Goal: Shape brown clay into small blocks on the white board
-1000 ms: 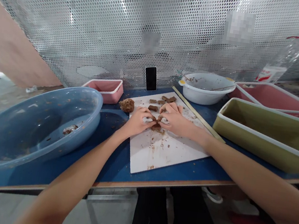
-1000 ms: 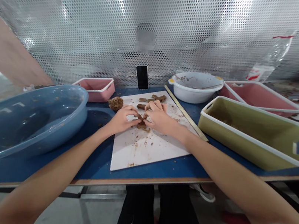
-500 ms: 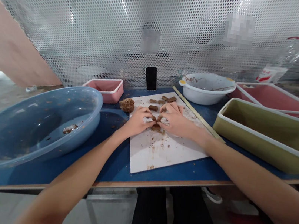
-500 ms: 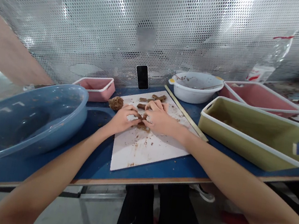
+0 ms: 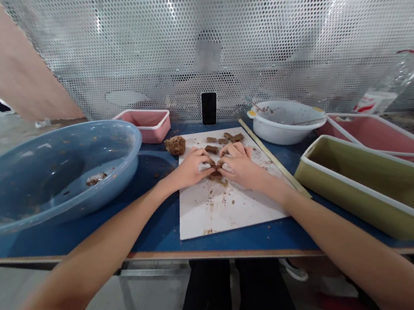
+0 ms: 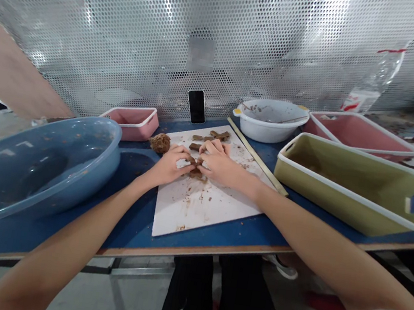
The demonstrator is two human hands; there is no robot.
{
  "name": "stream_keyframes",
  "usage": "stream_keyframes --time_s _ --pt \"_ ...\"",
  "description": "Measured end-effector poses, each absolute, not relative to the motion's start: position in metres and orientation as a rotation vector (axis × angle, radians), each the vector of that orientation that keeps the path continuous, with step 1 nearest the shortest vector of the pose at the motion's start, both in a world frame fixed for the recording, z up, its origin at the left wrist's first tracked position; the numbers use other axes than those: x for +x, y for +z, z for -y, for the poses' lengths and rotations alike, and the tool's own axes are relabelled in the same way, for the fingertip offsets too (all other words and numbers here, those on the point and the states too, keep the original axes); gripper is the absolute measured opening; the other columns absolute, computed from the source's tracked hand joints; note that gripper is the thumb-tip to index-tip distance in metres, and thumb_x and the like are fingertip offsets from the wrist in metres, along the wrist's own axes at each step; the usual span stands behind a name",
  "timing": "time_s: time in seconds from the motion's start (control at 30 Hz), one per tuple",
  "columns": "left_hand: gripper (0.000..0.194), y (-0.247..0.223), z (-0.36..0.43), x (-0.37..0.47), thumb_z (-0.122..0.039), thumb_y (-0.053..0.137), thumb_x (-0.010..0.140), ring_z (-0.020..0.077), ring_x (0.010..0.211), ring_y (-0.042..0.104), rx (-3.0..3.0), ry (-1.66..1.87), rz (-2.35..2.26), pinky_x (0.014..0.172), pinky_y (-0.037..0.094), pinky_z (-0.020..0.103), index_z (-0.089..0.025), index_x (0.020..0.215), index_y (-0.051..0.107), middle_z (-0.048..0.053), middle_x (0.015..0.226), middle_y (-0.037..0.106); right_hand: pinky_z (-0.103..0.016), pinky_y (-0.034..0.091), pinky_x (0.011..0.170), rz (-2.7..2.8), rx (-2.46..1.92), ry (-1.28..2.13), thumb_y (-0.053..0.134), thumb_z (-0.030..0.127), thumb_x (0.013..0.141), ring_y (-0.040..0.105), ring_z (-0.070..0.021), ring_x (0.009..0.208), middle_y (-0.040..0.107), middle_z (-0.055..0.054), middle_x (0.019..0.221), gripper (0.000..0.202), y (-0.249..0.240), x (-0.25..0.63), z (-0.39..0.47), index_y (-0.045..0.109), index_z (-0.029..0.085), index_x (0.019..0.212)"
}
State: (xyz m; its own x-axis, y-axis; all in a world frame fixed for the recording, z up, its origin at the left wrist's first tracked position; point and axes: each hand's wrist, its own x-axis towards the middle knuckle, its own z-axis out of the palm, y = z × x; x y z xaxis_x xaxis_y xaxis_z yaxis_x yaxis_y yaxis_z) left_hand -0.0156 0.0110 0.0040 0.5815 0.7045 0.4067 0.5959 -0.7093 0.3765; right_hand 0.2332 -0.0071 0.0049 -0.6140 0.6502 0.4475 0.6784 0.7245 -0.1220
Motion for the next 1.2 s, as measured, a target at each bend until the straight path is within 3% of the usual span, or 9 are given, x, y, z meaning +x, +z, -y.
stream_keyframes --time_s 0.33,0.47,0.67,0.93,1.2 --pt "0.011 0.004 -0.012 -0.017 -0.031 0.08 0.098 0.0289 0.113 0.062 2.6 0.842 -1.089 0.108 0.051 0.049 -0.023 0.091 0.078 0.007 0.108 0.073 -0.055 0.039 0.102 2.428 -1.052 -0.02 0.061 0.038 0.108 0.054 -0.0376 0.126 0.068 -0.015 0.136 0.023 0.009 0.232 0.012 0.076 0.024 0.097" --pt "0.011 0.003 -0.011 -0.017 -0.031 0.08 0.098 0.0284 0.112 0.063 2.592 0.837 -1.094 0.108 0.051 0.049 -0.023 0.091 0.079 0.007 0.108 0.073 -0.055 0.04 0.104 2.396 -1.039 -0.03 0.059 0.041 0.109 0.054 -0.0375 0.128 0.067 -0.015 0.136 0.024 0.01 0.232 0.015 0.076 0.024 0.104" --pt "0.006 0.002 -0.01 -0.016 -0.03 0.082 0.097 0.0283 0.112 0.063 2.587 0.865 -1.088 0.107 0.051 0.049 -0.024 0.096 0.082 0.007 0.109 0.072 -0.056 0.039 0.107 2.398 -0.949 -0.149 0.057 0.036 0.111 0.054 -0.0355 0.129 0.067 -0.012 0.135 0.025 0.02 0.234 0.022 0.081 0.027 0.114" --pt "0.006 0.006 -0.007 -0.014 -0.031 0.081 0.098 0.0271 0.106 0.064 2.585 0.854 -1.104 0.107 0.05 0.049 -0.025 0.097 0.084 0.006 0.106 0.073 -0.06 0.039 0.109 2.51 -0.833 -0.256 0.058 0.033 0.109 0.049 -0.0383 0.136 0.068 -0.01 0.14 0.03 0.029 0.247 0.024 0.087 0.03 0.107" --pt "0.007 0.007 -0.006 -0.015 -0.031 0.08 0.099 0.0278 0.108 0.064 2.591 0.852 -1.1 0.107 0.051 0.049 -0.025 0.096 0.084 0.007 0.107 0.074 -0.061 0.041 0.113 2.544 -0.779 -0.299 0.061 0.03 0.109 0.051 -0.039 0.138 0.07 -0.013 0.143 0.027 0.032 0.249 0.024 0.088 0.028 0.114"
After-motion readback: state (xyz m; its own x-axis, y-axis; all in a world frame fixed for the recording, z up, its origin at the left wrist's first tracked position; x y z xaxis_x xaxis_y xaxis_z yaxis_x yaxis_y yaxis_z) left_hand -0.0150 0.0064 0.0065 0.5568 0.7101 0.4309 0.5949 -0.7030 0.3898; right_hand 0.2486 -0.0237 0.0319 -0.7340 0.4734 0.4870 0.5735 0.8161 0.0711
